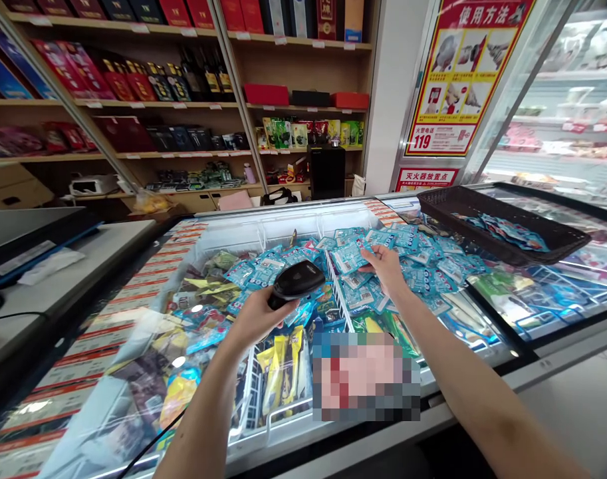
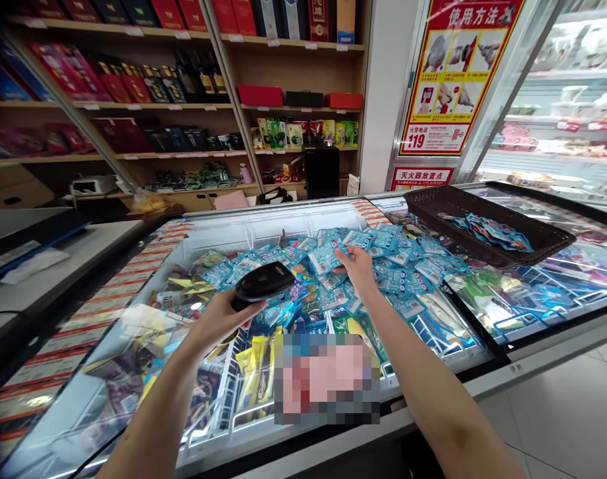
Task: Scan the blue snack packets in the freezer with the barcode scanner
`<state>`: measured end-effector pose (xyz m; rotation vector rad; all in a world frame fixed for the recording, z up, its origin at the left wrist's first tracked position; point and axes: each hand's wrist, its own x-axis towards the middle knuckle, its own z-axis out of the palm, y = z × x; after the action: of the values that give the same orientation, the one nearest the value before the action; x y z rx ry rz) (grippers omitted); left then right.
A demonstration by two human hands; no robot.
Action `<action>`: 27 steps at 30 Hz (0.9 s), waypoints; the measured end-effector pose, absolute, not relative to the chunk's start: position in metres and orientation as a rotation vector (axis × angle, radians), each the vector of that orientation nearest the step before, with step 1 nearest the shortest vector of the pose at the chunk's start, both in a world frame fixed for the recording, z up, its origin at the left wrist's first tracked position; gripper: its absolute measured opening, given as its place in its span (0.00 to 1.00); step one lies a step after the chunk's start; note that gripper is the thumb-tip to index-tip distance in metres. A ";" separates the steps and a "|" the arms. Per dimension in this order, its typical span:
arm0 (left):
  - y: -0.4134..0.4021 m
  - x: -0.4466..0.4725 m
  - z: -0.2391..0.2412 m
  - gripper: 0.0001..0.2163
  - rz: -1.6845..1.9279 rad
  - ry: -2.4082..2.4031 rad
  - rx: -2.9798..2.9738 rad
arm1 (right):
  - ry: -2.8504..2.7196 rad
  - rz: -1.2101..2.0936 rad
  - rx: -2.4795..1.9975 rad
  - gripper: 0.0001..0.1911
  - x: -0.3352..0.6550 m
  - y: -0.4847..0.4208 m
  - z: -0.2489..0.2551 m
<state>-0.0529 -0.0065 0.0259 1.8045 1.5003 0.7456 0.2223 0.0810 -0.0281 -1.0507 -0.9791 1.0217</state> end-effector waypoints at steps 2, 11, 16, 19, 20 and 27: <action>-0.007 -0.051 0.028 0.16 0.742 1.496 1.804 | -0.985 1.019 -1.063 0.21 0.223 0.083 -0.031; -0.009 -0.047 0.030 0.16 0.707 1.492 1.776 | -1.077 0.951 -1.109 0.21 0.219 0.083 -0.034; -0.010 -0.045 0.033 0.15 0.700 1.485 1.771 | -1.104 0.930 -1.093 0.23 0.219 0.083 -0.035; -0.010 -0.046 0.033 0.15 0.695 1.493 1.775 | -1.089 0.930 -1.096 0.23 0.219 0.084 -0.036; -0.010 -0.046 0.033 0.15 0.691 1.493 1.778 | -1.087 0.929 -1.098 0.23 0.219 0.084 -0.037; -0.012 -0.044 0.034 0.15 0.674 1.494 1.793 | -1.092 0.920 -1.092 0.22 0.220 0.085 -0.039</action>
<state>-0.0442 -0.0119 0.0339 1.7929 1.4938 0.6737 0.2203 0.0851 -0.0386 -1.0917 -1.0919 0.9204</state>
